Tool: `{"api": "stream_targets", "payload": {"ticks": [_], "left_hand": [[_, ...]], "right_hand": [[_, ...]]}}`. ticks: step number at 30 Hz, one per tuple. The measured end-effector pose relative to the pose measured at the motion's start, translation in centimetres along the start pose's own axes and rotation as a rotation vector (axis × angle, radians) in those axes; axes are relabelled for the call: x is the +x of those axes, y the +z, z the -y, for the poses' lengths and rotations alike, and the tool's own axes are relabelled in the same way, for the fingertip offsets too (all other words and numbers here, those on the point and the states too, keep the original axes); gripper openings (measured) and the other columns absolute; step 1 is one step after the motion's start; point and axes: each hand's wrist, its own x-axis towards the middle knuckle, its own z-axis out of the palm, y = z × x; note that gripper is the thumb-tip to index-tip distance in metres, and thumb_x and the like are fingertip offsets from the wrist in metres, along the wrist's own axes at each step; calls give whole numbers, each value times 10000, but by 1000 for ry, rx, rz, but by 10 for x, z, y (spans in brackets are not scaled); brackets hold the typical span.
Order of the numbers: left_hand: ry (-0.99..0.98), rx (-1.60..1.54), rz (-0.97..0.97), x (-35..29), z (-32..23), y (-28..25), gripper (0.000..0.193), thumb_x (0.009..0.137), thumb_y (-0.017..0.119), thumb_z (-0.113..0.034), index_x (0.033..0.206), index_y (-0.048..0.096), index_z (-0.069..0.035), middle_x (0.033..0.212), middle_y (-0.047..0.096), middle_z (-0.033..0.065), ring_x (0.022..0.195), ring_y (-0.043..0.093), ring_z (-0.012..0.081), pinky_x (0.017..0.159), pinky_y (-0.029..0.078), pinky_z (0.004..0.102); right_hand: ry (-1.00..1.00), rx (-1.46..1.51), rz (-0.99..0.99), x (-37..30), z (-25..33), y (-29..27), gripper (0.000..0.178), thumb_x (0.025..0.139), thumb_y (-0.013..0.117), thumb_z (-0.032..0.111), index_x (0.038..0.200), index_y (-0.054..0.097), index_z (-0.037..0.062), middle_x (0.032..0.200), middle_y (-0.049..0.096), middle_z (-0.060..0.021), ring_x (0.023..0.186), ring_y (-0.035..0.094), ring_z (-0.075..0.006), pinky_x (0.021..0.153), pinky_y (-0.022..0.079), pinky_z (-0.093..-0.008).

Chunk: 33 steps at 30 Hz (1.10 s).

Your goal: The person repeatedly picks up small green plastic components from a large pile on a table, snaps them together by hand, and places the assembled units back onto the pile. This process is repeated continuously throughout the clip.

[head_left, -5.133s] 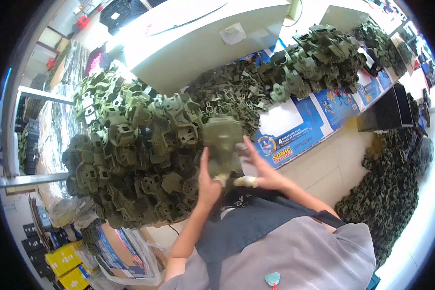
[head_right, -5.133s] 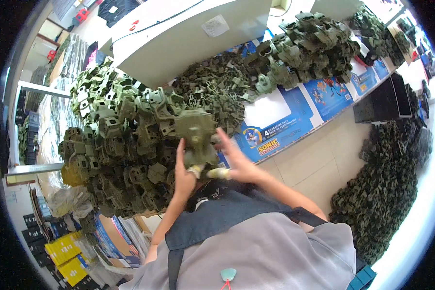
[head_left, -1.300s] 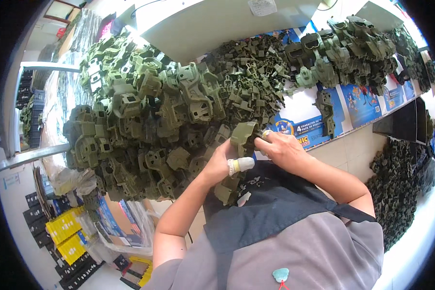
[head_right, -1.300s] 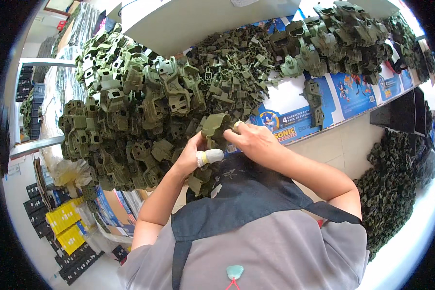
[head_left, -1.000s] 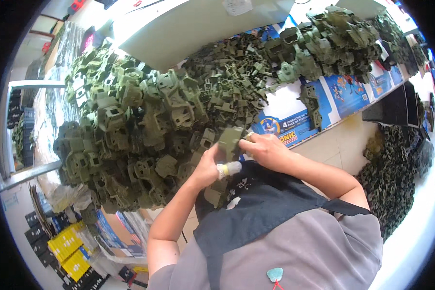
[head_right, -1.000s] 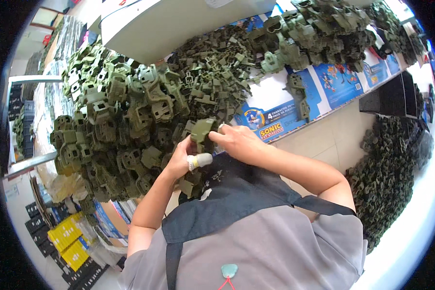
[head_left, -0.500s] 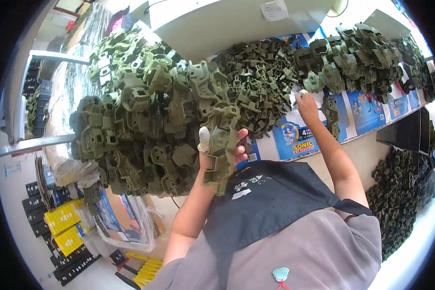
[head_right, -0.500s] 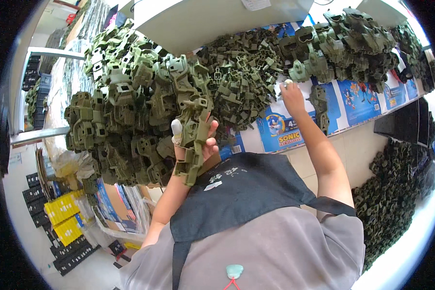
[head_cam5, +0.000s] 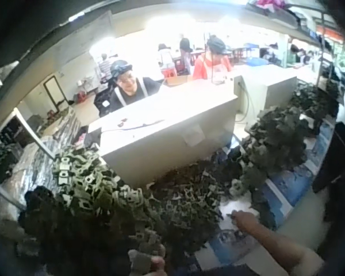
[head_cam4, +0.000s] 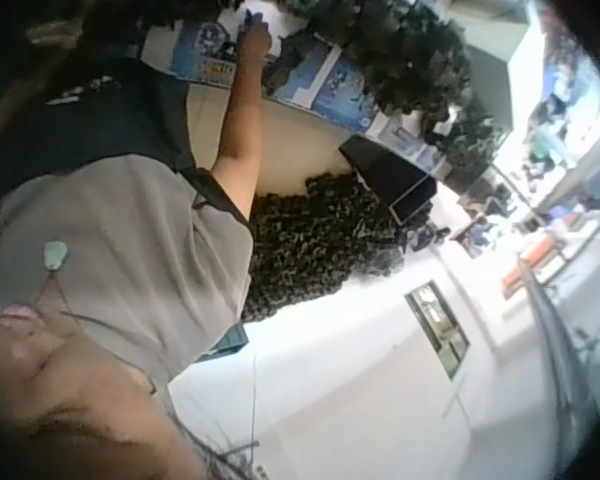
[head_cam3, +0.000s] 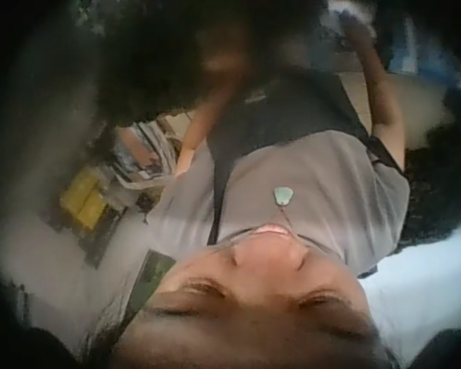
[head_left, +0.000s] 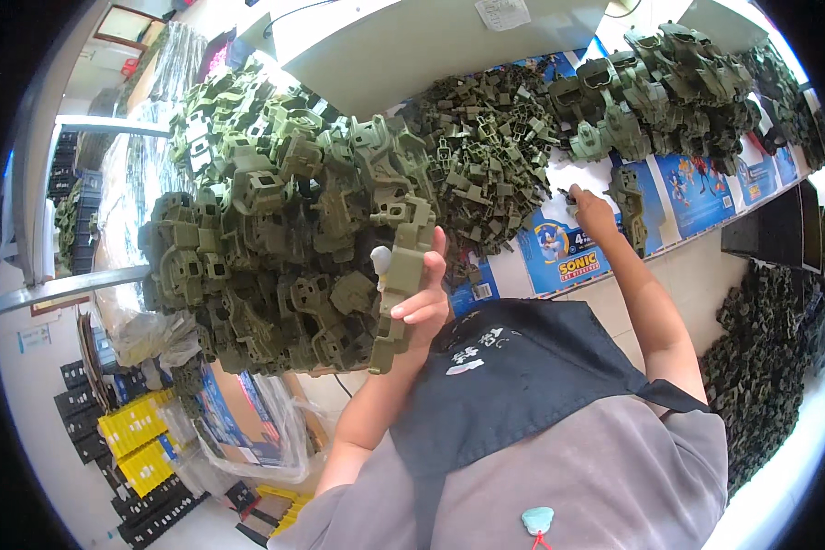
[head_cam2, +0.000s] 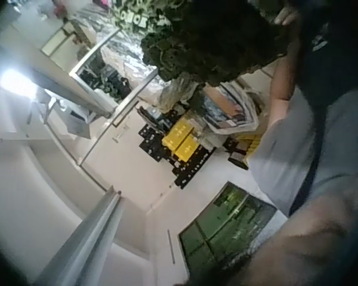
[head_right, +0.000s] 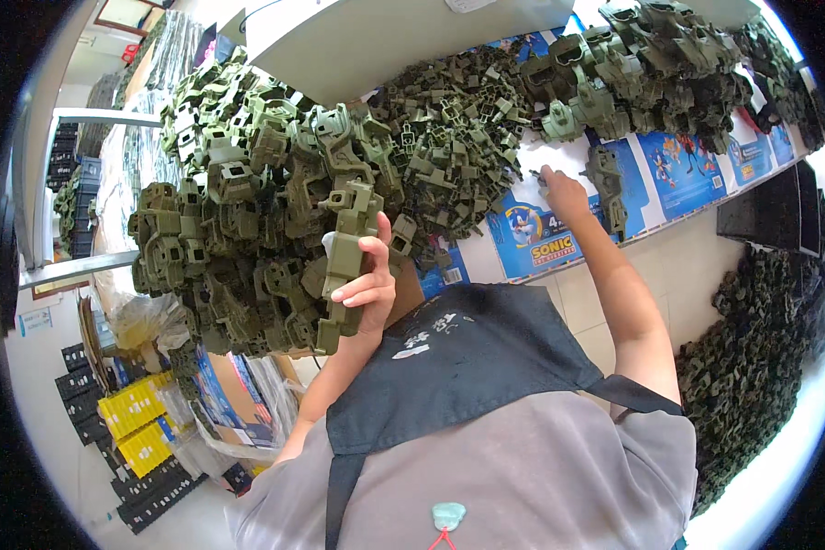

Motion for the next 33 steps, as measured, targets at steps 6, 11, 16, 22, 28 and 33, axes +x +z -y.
{"api": "stream_targets", "payload": {"ticks": [6, 11, 16, 22, 28, 33], "left_hand": [[180, 1110, -437, -5, 1, 4, 701, 860, 500, -466, 1352, 256, -30, 1213, 470, 193, 796, 605, 234, 674, 492, 329], [394, 2027, -613, 11, 25, 14, 903, 690, 747, -35, 1403, 194, -71, 1296, 412, 82, 1114, 474, 182, 931, 402, 310], [376, 2234, -522, 8, 55, 30, 868, 688, 746, -97, 1394, 244, -69, 1229, 476, 86, 1029, 536, 172, 825, 455, 289], [442, 2910, -166, 2, 78, 44, 801, 590, 785, -253, 1307, 444, -146, 1002, 542, 84, 768, 603, 254, 652, 504, 326], [311, 3041, 32, -4, 85, 38, 654, 638, 662, -172, 1238, 507, -379, 928, 535, 48, 626, 586, 171, 503, 504, 274], [252, 3058, 57, -1, 85, 36, 657, 655, 641, -168, 1256, 488, -383, 907, 539, 58, 612, 579, 171, 495, 503, 270]], "right_hand": [[-253, 472, -227, -32, 99, -119, 237, 765, 658, 186, 980, 606, 97, 882, 608, -130, 787, 611, -293, 685, 474, -371], [-420, 669, -201, -91, 188, -201, 408, 738, 698, 170, 1093, 539, 48, 725, 554, -102, 644, 578, -230, 556, 462, -327], [-681, 558, -488, -88, 197, -166, 395, 694, 643, 47, 1075, 538, 33, 813, 578, -120, 697, 596, -276, 594, 491, -356], [-869, 674, -370, -110, 155, -156, 377, 680, 636, -8, 1034, 508, 13, 965, 615, -182, 807, 637, -319, 652, 519, -355], [-876, 1149, -238, -139, 137, -131, 525, 726, 711, 41, 1137, 385, 46, 1051, 592, -197, 929, 620, -296, 773, 504, -388], [-289, 1237, 1, -159, 147, -148, 505, 748, 677, 21, 1204, 460, 37, 1114, 582, -131, 1018, 566, -191, 850, 461, -323]]}}
